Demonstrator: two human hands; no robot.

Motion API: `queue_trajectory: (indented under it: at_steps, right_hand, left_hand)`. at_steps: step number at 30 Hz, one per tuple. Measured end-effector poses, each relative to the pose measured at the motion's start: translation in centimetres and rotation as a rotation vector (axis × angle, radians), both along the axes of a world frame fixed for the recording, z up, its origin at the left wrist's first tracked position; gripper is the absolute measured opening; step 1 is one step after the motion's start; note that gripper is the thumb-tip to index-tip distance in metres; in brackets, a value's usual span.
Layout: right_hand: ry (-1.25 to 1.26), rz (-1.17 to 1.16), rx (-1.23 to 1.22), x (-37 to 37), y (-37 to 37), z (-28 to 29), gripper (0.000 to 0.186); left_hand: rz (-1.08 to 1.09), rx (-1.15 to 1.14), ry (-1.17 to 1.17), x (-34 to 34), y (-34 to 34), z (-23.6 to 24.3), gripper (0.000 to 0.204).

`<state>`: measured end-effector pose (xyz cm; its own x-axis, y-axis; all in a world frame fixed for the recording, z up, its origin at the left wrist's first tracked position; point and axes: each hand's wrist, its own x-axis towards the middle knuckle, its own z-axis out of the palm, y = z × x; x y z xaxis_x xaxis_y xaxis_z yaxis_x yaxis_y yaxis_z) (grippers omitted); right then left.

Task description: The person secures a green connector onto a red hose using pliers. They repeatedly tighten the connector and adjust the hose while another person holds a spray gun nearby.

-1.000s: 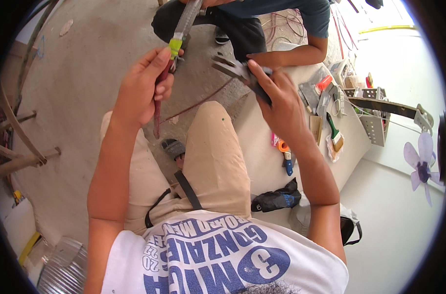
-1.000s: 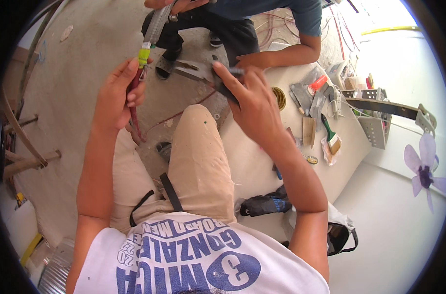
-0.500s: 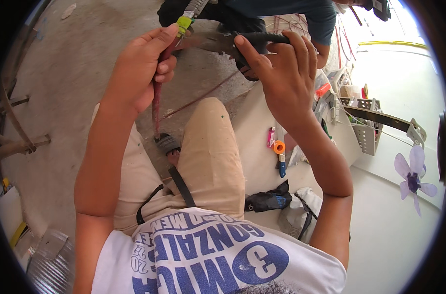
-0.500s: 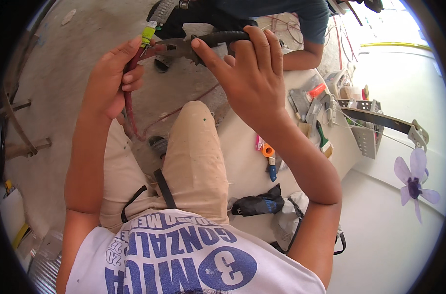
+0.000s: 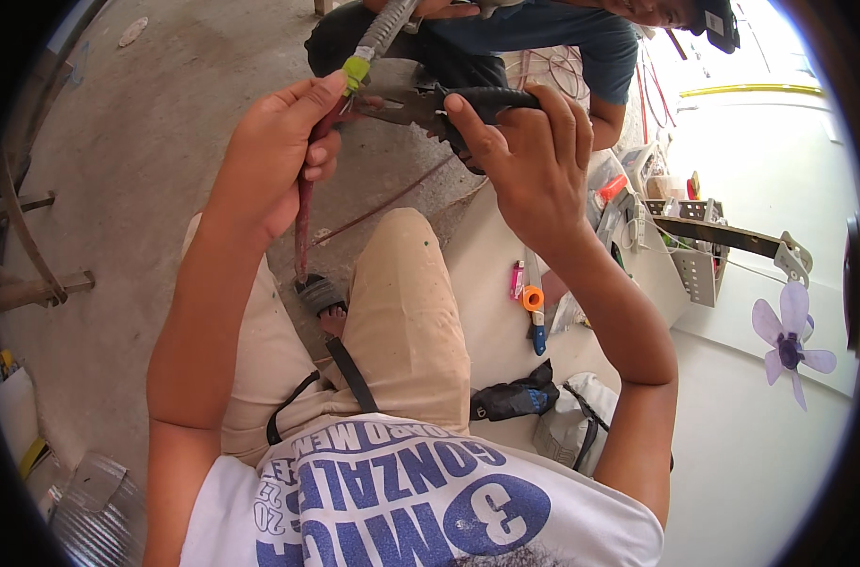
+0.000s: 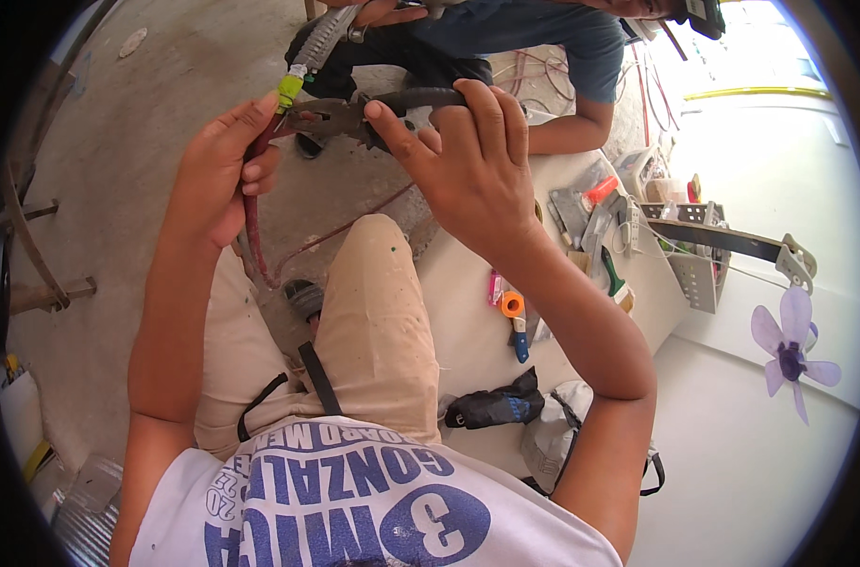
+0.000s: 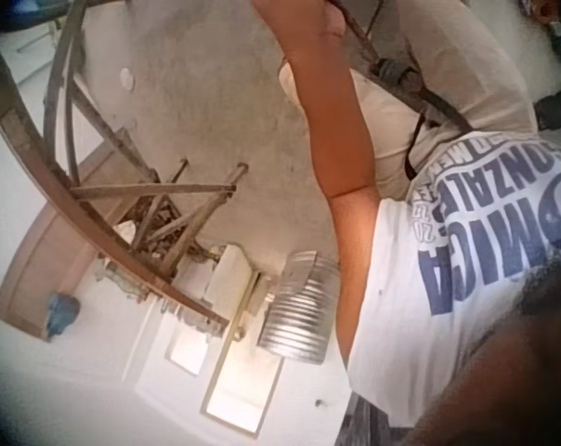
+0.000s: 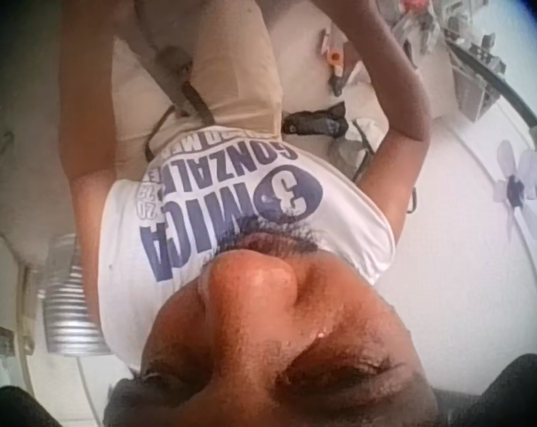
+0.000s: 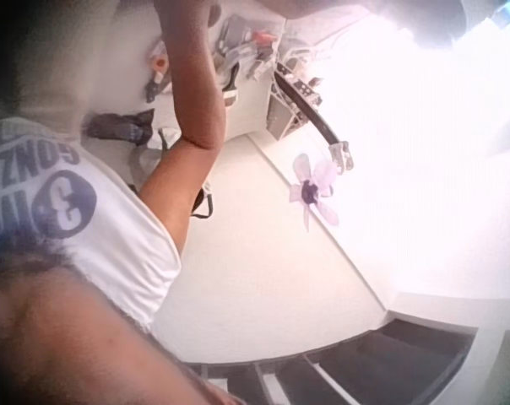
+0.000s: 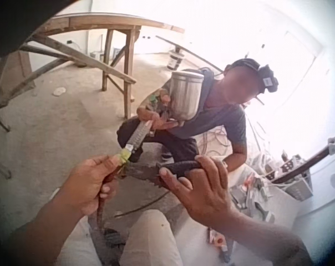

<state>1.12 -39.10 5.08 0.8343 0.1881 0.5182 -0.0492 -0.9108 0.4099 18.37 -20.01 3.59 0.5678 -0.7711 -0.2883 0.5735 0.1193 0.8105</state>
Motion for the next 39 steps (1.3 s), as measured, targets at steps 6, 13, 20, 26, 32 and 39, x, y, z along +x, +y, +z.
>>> queue_trajectory:
  at_steps: [6, 13, 20, 26, 32, 39]
  right_hand:
    - [-0.006, 0.075, -0.027, 0.3, -1.2, -0.2, 0.061]
    - [0.005, 0.062, -0.075, 0.2, -1.0, 0.7, 0.056]
    - [-0.061, -0.063, -0.253, 1.1, -0.8, 0.8, 0.058]
    - [0.085, -0.059, -0.131, 0.6, -1.1, 1.2, 0.055]
    - [0.15, -0.019, -0.002, 0.6, -1.1, 0.8, 0.054]
    - [0.313, -0.084, 0.185, 0.9, -0.3, 1.5, 0.059]
  left_hand:
    - [0.002, 0.012, 0.003, 0.3, 0.0, -0.4, 0.028]
    - [0.004, 0.072, -0.003, 0.2, 0.0, 0.4, 0.028]
    - [0.033, 0.069, 0.051, -0.2, -0.5, 1.0, 0.026]
    - [-0.018, 0.098, 0.01, 0.2, -0.2, 0.0, 0.03]
    - [-0.069, 0.333, -0.32, 1.1, -2.8, 0.8, 0.048]
    - [-0.105, 0.506, -0.817, 1.8, -4.1, 1.1, 0.06]
